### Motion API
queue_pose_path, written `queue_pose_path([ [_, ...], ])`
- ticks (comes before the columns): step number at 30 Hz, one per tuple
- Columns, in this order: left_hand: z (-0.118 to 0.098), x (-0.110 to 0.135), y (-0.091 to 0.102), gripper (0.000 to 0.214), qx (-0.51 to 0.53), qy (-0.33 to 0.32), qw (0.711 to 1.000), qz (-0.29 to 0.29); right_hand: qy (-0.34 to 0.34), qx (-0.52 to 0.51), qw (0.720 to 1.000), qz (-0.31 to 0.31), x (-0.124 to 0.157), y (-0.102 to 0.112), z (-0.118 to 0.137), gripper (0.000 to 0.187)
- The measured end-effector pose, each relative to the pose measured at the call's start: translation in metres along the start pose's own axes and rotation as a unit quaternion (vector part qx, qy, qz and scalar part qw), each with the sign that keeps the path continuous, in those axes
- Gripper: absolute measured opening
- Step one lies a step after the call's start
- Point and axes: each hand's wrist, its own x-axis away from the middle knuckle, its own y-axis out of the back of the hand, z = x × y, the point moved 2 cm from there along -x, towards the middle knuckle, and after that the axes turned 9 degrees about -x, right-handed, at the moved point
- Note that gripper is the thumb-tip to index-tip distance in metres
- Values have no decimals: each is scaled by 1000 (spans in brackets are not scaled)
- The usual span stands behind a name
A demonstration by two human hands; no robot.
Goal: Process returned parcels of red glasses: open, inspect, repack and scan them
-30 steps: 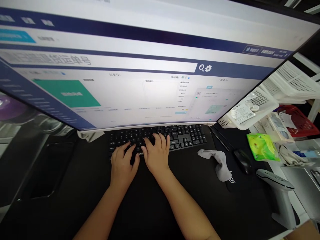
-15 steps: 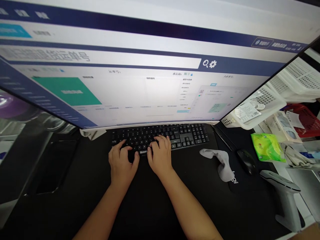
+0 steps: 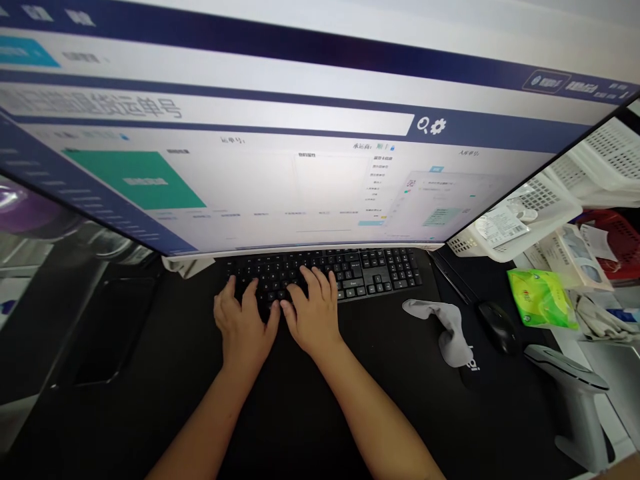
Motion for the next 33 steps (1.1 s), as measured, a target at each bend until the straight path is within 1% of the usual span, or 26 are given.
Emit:
queue_pose_path([
  [4, -5, -1, -2, 60, -1, -29, 999, 35, -19, -23, 999, -13, 3, -2, -2, 20],
  [9, -13, -3, -2, 57, -16, -63, 997, 36, -38, -45, 998, -33, 1, -2, -3, 14],
  [13, -12, -7, -3, 58, -4, -76, 996, 45, -52, -38, 997, -40, 0, -1, -2, 12],
  [15, -11, -9, -4, 55, -6, -92, 995, 38, -53, -33, 997, -39, 0, -2, -1, 12],
  [18, -8, -11, -6, 51, -4, -102, 995, 9, -57, -31, 997, -31, 0, -1, -2, 15],
  [20, -8, -11, -7, 51, 9, -97, 995, -14, -68, -30, 997, -26, -1, 0, -4, 20],
  [22, -8, -11, -6, 50, 20, -89, 996, -24, -73, -33, 997, -21, -1, 3, -5, 25],
  [24, -10, -10, -5, 47, 21, -88, 996, -16, -71, -39, 997, -11, -1, 6, -6, 28],
  [27, -12, -10, -3, 43, 19, -102, 995, 3, -64, -45, 997, 2, 0, 9, -7, 29],
  [30, -12, -10, -1, 41, 22, -111, 994, 6, -59, -46, 997, 12, 1, 11, -9, 30],
  [33, -11, -10, 0, 42, 21, -106, 994, 15, -52, -51, 997, 18, 2, 12, -10, 35],
])
